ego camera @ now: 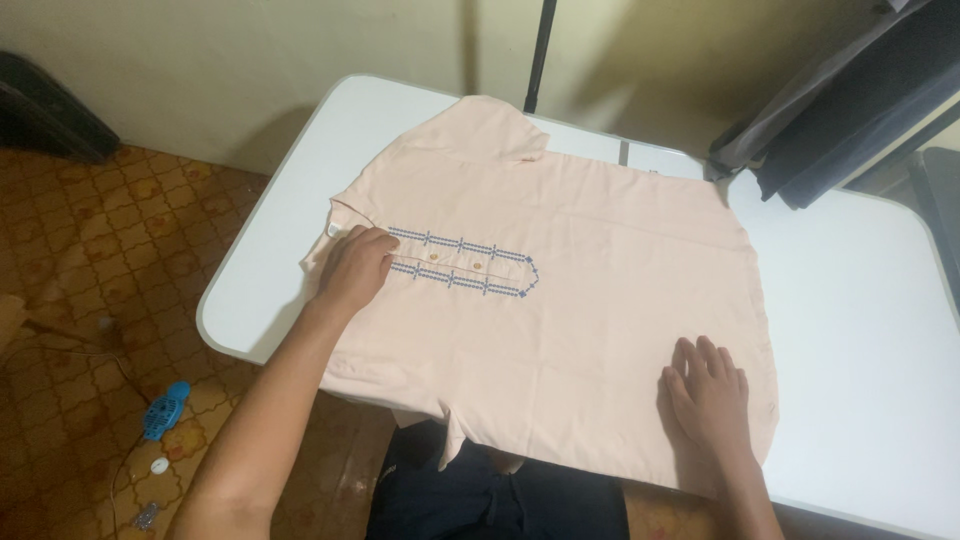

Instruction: The person smooths a black t-shirt on a white table, places a wire hanger inside it, and hangs it on a nearby rack. They repeat the process with a grey t-shirt and a peach-colored shirt, smoothing each garment before hanging it.

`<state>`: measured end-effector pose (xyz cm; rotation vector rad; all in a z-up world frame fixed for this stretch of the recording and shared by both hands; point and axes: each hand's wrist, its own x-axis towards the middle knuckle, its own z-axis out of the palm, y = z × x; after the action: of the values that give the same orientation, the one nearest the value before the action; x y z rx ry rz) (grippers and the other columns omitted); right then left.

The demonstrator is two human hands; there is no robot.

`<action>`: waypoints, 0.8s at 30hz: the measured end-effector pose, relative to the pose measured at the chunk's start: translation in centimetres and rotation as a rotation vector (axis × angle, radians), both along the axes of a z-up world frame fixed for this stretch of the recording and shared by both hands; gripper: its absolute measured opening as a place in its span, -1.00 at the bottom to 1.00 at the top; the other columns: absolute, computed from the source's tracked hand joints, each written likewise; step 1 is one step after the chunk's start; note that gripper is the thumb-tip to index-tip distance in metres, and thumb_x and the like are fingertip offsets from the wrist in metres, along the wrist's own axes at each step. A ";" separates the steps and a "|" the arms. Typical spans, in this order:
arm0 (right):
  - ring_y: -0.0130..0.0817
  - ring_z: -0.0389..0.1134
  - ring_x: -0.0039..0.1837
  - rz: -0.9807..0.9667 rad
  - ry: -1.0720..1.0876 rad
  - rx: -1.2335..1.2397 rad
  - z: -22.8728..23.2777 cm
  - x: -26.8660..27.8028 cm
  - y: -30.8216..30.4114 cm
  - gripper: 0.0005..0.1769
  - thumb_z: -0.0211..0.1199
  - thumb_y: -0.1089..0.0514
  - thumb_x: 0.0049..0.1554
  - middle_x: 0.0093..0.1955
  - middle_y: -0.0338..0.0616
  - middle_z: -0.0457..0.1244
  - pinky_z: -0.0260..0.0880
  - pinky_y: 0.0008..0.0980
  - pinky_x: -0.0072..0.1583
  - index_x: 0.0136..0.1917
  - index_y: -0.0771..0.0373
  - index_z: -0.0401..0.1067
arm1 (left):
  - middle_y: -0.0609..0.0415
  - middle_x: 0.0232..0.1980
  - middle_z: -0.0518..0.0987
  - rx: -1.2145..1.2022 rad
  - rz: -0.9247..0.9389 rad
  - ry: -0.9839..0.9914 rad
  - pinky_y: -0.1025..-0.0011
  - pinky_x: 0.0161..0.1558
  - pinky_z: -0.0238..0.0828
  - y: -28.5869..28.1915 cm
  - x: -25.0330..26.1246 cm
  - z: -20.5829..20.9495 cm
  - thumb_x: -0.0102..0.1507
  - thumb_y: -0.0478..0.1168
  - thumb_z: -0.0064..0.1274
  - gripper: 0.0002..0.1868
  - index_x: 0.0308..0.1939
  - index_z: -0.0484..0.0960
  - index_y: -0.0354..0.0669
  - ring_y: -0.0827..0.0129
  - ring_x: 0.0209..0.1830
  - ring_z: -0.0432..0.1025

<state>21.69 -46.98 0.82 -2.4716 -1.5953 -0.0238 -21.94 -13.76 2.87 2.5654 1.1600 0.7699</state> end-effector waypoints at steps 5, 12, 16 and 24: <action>-0.05 0.14 0.53 0.145 0.227 0.143 1.4 -5.0 5.3 -0.48 0.25 0.13 0.11 0.46 -0.01 0.22 -0.12 0.13 0.56 0.34 0.23 0.42 | 0.02 -0.14 0.66 0.040 -0.036 0.053 0.19 0.01 0.43 1.0 -0.1 0.3 0.20 -0.33 0.14 -0.89 -0.21 0.70 -0.22 0.12 -0.03 0.50; 0.05 0.15 0.48 0.560 0.395 0.195 3.7 -18.3 15.1 -0.46 0.26 0.21 0.07 0.44 0.07 0.19 0.08 0.00 0.49 0.34 0.27 0.41 | -0.02 -0.20 0.66 0.084 -0.084 0.265 0.17 -0.03 0.48 1.6 -0.2 1.2 0.24 -0.36 0.04 -0.90 -0.33 0.66 -0.21 0.11 -0.06 0.53; 0.10 0.14 0.48 0.681 0.435 0.186 3.7 -23.9 18.5 -0.39 0.25 0.19 0.03 0.44 0.13 0.16 0.10 0.01 0.47 0.37 0.26 0.36 | -0.05 -0.19 0.65 0.035 -0.072 0.271 0.14 -0.05 0.46 1.8 -0.1 1.9 0.22 -0.39 0.01 -0.88 -0.33 0.66 -0.21 0.08 -0.06 0.52; 0.13 -0.04 0.62 0.721 0.187 0.168 2.2 -26.7 18.6 -0.42 -0.04 -0.01 0.25 0.59 0.12 0.04 -0.15 0.12 0.54 0.49 0.20 0.27 | -0.04 -0.14 0.57 -0.045 -0.134 0.093 0.17 -0.07 0.44 2.1 0.1 2.5 0.16 -0.36 0.10 -0.96 -0.39 0.59 -0.28 0.07 -0.06 0.50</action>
<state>-5.03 -28.42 3.06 -1.6056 -2.1794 0.1661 -21.83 -11.66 5.37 2.6347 1.0062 0.5942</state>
